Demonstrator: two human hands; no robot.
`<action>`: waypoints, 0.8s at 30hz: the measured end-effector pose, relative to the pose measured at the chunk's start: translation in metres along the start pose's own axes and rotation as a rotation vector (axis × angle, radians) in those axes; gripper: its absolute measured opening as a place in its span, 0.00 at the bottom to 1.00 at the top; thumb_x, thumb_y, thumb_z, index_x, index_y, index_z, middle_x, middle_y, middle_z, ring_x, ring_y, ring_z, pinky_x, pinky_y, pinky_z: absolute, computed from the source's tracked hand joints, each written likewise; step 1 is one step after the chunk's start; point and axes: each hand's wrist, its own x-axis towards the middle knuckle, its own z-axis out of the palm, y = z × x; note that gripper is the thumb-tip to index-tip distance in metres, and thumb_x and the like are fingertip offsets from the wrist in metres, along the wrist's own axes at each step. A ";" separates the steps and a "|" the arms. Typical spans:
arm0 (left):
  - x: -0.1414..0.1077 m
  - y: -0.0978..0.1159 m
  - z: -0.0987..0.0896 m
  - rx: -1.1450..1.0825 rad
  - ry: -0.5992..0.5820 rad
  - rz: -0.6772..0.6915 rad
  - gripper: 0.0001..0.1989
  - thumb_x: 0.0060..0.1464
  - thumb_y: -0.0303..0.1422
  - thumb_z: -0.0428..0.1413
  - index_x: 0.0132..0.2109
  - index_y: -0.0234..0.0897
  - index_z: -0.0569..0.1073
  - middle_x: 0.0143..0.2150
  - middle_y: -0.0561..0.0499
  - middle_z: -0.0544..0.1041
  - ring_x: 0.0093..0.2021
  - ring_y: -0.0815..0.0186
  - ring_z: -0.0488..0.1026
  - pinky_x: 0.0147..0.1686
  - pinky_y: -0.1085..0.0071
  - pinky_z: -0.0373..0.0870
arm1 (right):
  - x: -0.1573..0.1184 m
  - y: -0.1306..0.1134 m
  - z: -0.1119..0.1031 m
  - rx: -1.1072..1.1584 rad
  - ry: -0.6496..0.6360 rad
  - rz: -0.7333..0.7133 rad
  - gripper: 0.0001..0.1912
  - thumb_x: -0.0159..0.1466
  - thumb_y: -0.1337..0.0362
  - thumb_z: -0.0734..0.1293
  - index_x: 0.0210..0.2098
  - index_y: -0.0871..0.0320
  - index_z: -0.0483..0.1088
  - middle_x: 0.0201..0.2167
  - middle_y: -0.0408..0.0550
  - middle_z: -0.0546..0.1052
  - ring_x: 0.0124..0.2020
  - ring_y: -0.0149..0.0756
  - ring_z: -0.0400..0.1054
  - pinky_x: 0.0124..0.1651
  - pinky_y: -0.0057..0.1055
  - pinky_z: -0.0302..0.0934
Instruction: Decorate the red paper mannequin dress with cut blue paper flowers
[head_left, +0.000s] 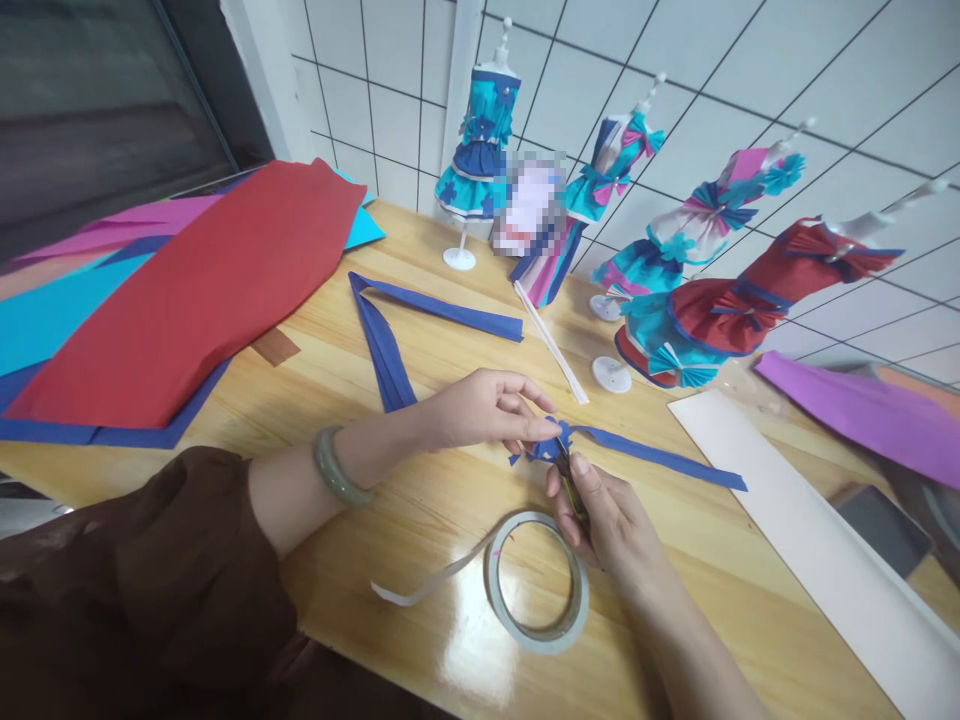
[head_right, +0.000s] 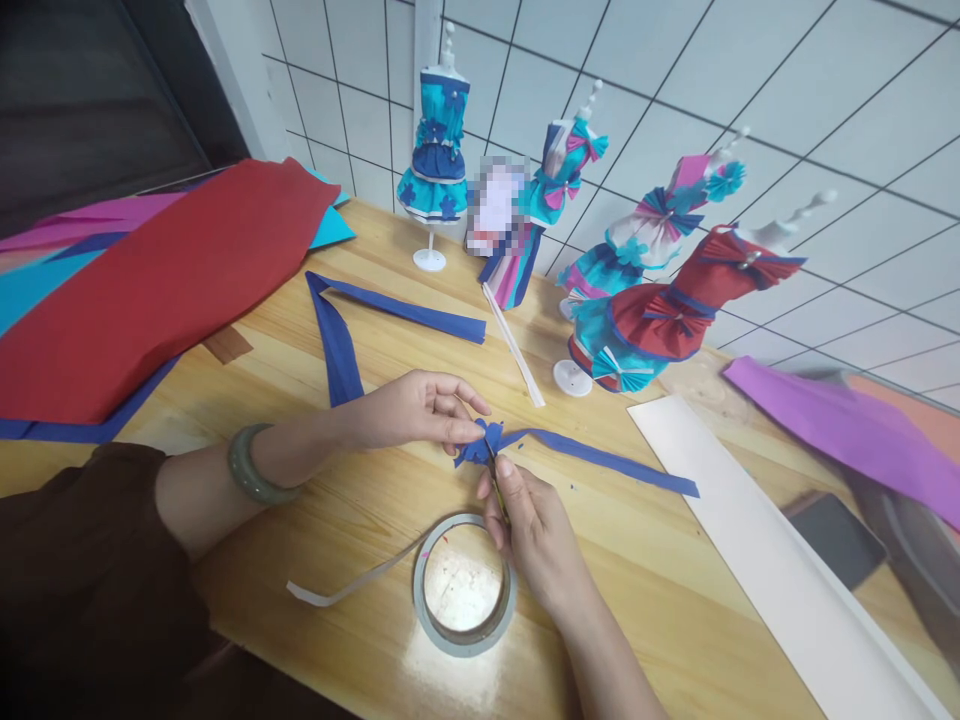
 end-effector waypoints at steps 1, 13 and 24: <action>0.000 -0.001 -0.001 0.015 -0.012 0.004 0.18 0.45 0.35 0.60 0.43 0.32 0.69 0.29 0.51 0.74 0.27 0.73 0.71 0.30 0.74 0.68 | 0.000 0.000 0.000 -0.002 -0.001 -0.002 0.23 0.64 0.47 0.50 0.28 0.59 0.63 0.11 0.36 0.58 0.11 0.25 0.48 0.15 0.23 0.44; 0.002 -0.008 -0.002 0.016 -0.034 0.018 0.17 0.45 0.29 0.59 0.44 0.31 0.69 0.29 0.52 0.73 0.26 0.73 0.71 0.30 0.73 0.68 | 0.001 0.002 -0.001 -0.018 -0.015 -0.010 0.23 0.65 0.48 0.50 0.28 0.59 0.62 0.10 0.36 0.58 0.12 0.24 0.49 0.16 0.22 0.45; 0.002 -0.007 -0.003 0.026 -0.033 0.031 0.16 0.47 0.31 0.58 0.44 0.32 0.68 0.29 0.52 0.72 0.27 0.72 0.71 0.29 0.73 0.68 | 0.002 0.003 -0.001 -0.020 -0.017 -0.014 0.23 0.65 0.49 0.50 0.27 0.59 0.62 0.10 0.36 0.58 0.12 0.24 0.49 0.17 0.23 0.45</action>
